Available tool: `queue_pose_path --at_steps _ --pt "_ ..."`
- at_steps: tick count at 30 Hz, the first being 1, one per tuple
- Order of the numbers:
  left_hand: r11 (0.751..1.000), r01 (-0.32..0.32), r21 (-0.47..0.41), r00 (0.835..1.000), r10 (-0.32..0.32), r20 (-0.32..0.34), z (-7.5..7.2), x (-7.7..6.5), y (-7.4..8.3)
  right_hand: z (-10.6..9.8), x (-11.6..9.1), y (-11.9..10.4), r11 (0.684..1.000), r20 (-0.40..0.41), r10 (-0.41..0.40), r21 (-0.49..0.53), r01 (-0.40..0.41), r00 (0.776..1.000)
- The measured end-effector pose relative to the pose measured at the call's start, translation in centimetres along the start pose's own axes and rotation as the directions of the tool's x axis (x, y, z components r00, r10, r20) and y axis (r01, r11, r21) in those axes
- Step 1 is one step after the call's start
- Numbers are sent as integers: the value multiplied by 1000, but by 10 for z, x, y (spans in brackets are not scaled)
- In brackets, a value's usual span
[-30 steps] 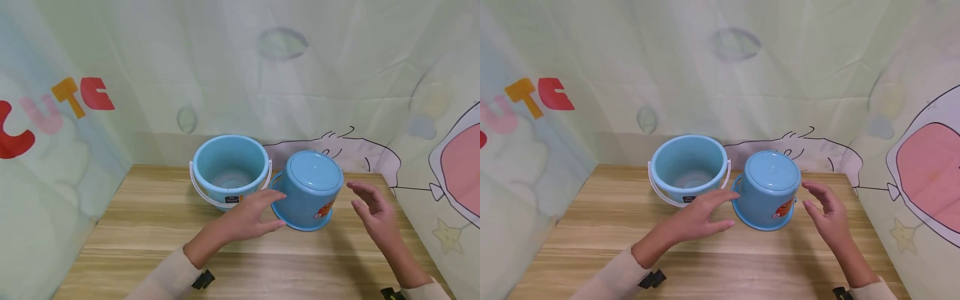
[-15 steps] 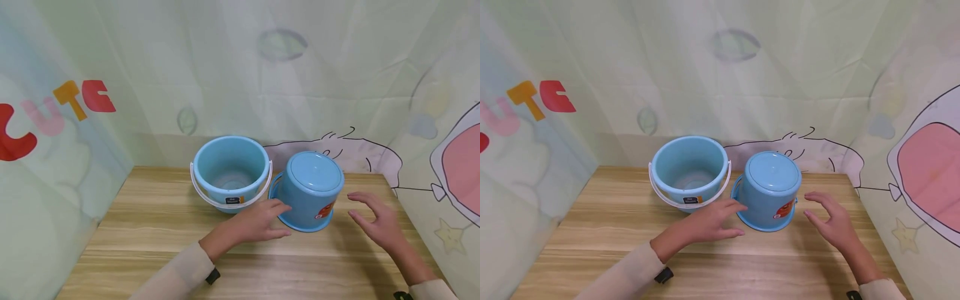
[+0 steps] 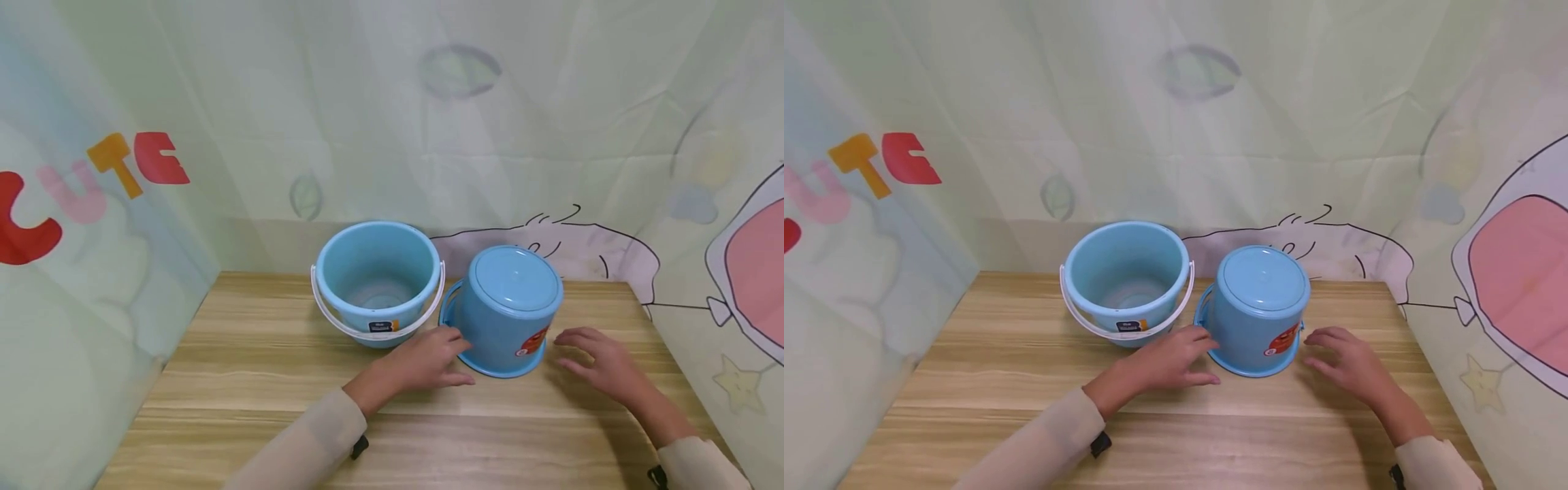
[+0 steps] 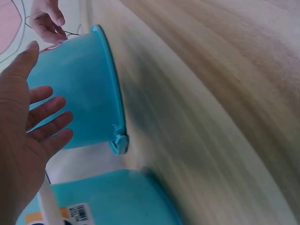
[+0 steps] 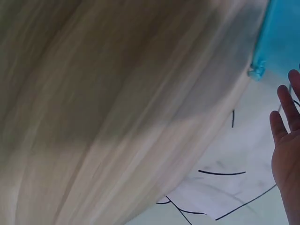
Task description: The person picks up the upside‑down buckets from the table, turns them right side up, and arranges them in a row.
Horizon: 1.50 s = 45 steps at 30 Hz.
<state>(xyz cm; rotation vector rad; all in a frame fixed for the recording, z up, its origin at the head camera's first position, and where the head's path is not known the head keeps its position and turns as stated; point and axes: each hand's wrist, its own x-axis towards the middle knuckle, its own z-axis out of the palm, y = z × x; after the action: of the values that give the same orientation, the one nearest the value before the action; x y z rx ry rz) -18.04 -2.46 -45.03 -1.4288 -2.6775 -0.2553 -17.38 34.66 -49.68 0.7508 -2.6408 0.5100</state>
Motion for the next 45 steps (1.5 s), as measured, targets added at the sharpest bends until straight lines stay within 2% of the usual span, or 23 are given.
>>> queue_pose_path --at_steps 6,14,23,33,38,45 --pt "997 -1 71 1000 0 10 17 5 -4 6 1 8 992 83 -121 -28 123 989" --pt "990 -3 141 1000 3 1 37 11 -12 14 4 20 961 82 -269 -41 273 960" --pt "986 -35 164 999 34 10 46 12 -20 23 12 22 900 76 -430 -43 434 899" --pt "984 -51 169 998 44 41 53 17 -23 25 15 26 859 107 -501 -57 509 859" --pt "991 -26 128 1000 26 5 57 18 -25 25 16 26 855 137 -505 -57 516 852" --pt "997 24 76 999 -20 -46 64 20 -26 29 20 23 855 123 -509 -45 517 852"
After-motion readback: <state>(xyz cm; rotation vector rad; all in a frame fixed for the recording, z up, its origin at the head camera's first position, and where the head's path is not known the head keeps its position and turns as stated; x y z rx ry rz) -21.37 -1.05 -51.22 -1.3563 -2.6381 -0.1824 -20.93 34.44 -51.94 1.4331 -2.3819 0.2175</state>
